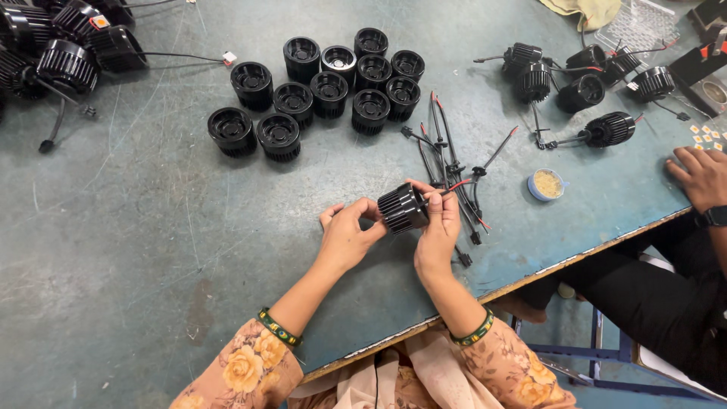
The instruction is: The person assembles small black cylindrical electronic components by inserting wires into their openings and arranging them on a workbench. They handle multiple units one at a time, occasionally moving items aside to reach the work area.
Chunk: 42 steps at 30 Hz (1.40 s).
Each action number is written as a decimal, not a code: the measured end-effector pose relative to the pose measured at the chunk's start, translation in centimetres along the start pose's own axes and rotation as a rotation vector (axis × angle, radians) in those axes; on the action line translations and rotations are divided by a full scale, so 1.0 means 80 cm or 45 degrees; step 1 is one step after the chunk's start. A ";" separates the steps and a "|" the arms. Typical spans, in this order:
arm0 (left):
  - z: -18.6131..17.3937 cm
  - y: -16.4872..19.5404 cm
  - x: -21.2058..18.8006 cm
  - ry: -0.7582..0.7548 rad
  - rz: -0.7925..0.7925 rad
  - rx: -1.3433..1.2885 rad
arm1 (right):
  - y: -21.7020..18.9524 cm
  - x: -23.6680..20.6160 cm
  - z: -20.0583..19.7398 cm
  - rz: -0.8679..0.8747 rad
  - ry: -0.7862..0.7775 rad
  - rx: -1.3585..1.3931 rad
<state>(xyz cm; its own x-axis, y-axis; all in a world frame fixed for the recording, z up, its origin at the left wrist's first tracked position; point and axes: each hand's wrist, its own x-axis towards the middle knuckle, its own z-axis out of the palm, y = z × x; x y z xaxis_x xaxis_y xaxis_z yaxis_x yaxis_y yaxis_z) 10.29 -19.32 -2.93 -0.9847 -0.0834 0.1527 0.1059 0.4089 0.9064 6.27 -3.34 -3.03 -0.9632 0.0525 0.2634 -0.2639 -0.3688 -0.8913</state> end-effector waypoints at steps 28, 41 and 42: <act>-0.003 0.028 -0.010 0.103 0.118 -0.168 | -0.021 0.009 0.008 -0.051 0.109 0.023; 0.002 0.021 -0.010 0.061 0.173 -0.210 | -0.003 0.017 -0.009 0.384 0.113 0.438; 0.001 0.023 -0.012 0.074 0.186 -0.184 | -0.002 0.018 -0.010 0.420 0.089 0.454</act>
<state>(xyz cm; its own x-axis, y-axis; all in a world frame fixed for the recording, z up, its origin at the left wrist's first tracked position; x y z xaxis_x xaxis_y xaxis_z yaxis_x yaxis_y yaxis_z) 11.42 -18.42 -1.40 -0.9482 -0.0871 0.3056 0.2700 0.2862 0.9193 4.88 -2.42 -2.80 -0.9968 -0.0633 -0.0481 0.0781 -0.6702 -0.7381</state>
